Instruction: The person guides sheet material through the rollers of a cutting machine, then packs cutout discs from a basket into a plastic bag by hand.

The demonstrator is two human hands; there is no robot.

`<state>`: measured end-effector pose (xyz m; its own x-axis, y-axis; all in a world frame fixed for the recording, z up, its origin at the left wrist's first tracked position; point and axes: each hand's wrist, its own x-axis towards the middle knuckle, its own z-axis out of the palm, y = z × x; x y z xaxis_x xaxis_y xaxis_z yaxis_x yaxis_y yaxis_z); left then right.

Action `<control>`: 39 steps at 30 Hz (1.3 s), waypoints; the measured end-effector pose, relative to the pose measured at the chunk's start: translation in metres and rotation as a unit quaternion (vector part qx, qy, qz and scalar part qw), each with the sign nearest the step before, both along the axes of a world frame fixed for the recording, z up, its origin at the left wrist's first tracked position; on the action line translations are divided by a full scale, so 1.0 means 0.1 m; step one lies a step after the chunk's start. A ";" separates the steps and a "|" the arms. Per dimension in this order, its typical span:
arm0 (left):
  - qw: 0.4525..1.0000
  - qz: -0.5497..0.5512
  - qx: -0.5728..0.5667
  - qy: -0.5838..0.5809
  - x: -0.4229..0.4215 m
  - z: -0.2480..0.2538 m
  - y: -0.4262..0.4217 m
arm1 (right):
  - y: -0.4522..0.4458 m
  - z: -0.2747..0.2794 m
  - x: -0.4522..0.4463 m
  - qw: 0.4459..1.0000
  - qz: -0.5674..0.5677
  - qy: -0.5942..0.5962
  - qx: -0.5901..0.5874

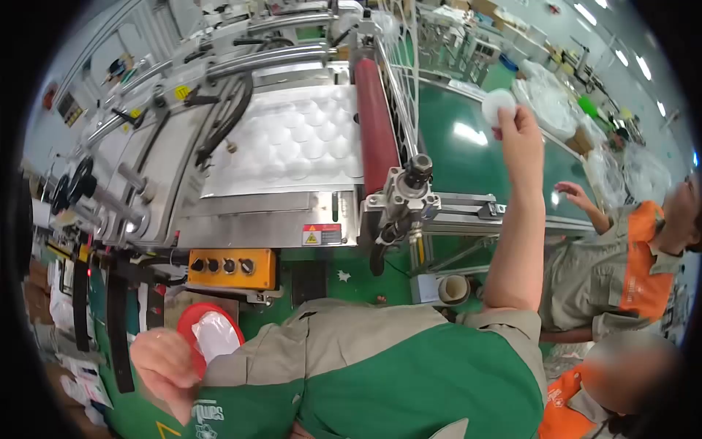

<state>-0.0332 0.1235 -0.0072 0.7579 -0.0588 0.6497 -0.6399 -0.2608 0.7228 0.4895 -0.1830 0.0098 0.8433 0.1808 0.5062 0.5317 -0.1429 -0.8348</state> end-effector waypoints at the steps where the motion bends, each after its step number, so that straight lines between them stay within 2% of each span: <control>1: 0.990 0.035 -0.136 -0.004 -0.24 -0.24 0.07 | -0.08 -0.18 0.20 0.998 -0.012 0.052 -0.040; 2: 0.957 0.087 -0.275 -0.012 -0.53 -0.55 0.14 | -0.23 -0.35 0.43 0.991 -0.022 0.062 -0.121; 3: 0.940 0.107 -0.323 -0.031 -0.67 -0.71 0.18 | -0.32 -0.50 0.68 0.977 -0.009 0.066 -0.202; 4: 0.851 0.344 -0.395 -0.043 -0.76 -0.89 0.06 | -0.37 -0.53 0.73 0.974 0.040 0.080 -0.207; 5: 0.760 0.524 -0.384 0.011 -0.88 -1.13 0.12 | -0.41 -0.64 0.90 0.965 0.062 0.105 -0.232; 6: 0.622 0.677 -0.372 0.128 -0.83 -1.14 0.16 | -0.43 -0.67 0.99 0.951 0.133 0.167 -0.225; 7: 0.643 0.683 -0.297 0.180 -1.04 -1.42 0.39 | -0.48 -0.77 1.36 0.940 0.153 0.152 -0.263; 8: 0.569 0.753 -0.208 0.257 -1.12 -1.55 0.49 | -0.53 -0.89 1.78 0.927 0.151 0.117 -0.322; 9: 0.560 0.804 -0.099 0.172 -1.35 -2.03 0.74 | -0.59 -0.98 2.15 0.911 0.141 0.076 -0.381; 10: 0.466 0.850 0.002 0.246 -1.47 -2.08 0.84 | -0.65 -1.06 2.48 0.889 0.123 0.031 -0.440; 11: 0.423 0.870 0.122 0.222 -1.62 -2.21 0.97 | -0.71 -1.13 2.71 0.866 0.106 -0.011 -0.488; 12: 0.386 0.873 0.131 0.269 -1.70 -2.25 1.10 | -0.81 -1.21 3.01 0.839 0.092 -0.039 -0.535; 13: 0.358 0.876 0.173 0.274 -1.81 -2.32 1.20 | -0.87 -1.11 2.62 0.894 0.061 -0.026 -0.444; 15: 0.328 0.837 0.210 0.384 -2.00 -2.34 1.35 | -0.80 -0.79 1.81 0.908 0.033 -0.045 -0.415; 16: 0.327 0.839 0.207 0.383 -2.08 -2.38 1.46 | -0.79 -0.68 1.49 0.921 -0.009 -0.055 -0.384; 18: 0.274 0.771 0.296 0.493 -2.28 -2.64 1.69 | -0.75 -0.45 0.87 0.940 -0.091 -0.085 -0.318; 20: 0.280 0.778 0.304 0.474 -2.39 -2.82 1.82 | -0.60 -0.36 0.27 0.951 -0.127 -0.122 -0.256; 23: 0.292 0.780 0.293 0.469 -2.38 -2.75 1.81 | -0.39 -0.28 -0.46 0.958 -0.145 -0.161 -0.190; 27: 0.312 0.799 0.252 0.448 -2.30 -2.72 1.79 | -0.36 -0.17 -0.99 0.955 -0.164 -0.199 -0.146; 29: 0.278 0.800 0.275 0.455 -2.24 -2.75 1.81 | -0.40 -0.12 -1.16 0.951 -0.183 -0.204 -0.146; 31: 0.242 0.814 0.292 0.440 -2.16 -2.80 1.84 | -0.31 -0.01 -1.31 0.947 -0.220 -0.130 -0.196; 32: 0.266 0.818 0.266 0.436 -2.13 -2.76 1.89 | -0.31 -0.17 -1.30 0.992 -0.111 -0.055 -0.023; 33: 0.240 0.839 0.352 0.337 -2.25 -3.10 2.02 | -0.50 -0.26 -1.00 0.990 -0.120 -0.061 -0.029; 34: 0.191 0.788 0.382 0.444 -2.18 -3.11 2.03 | -0.30 -0.22 -1.26 0.990 -0.127 -0.063 -0.017; 35: 0.240 0.788 0.291 0.487 -1.72 -2.49 1.76 | -0.24 -0.15 -1.39 0.981 -0.135 -0.110 -0.088; 36: 0.147 0.843 0.430 0.287 -1.97 -3.16 2.08 | -0.37 -0.22 -1.28 0.987 -0.108 -0.101 -0.059; 37: 0.116 0.833 0.381 0.383 -1.73 -2.88 1.93 | -0.33 -0.24 -1.28 0.993 -0.091 -0.082 0.005; 38: 0.091 0.828 0.330 0.444 -1.70 -2.76 1.97 | -0.33 -0.26 -1.26 0.992 -0.088 -0.086 0.011; 39: 0.085 0.810 0.341 0.470 -1.76 -2.78 2.03 | -0.37 -0.27 -1.25 0.993 -0.075 -0.089 0.016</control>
<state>-0.2094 0.3260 -0.2854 -0.1706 0.8360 0.5216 0.8911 0.3569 -0.2805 0.3642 -0.2195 -0.0175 0.7565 0.0419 0.6526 0.6457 -0.2066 -0.7351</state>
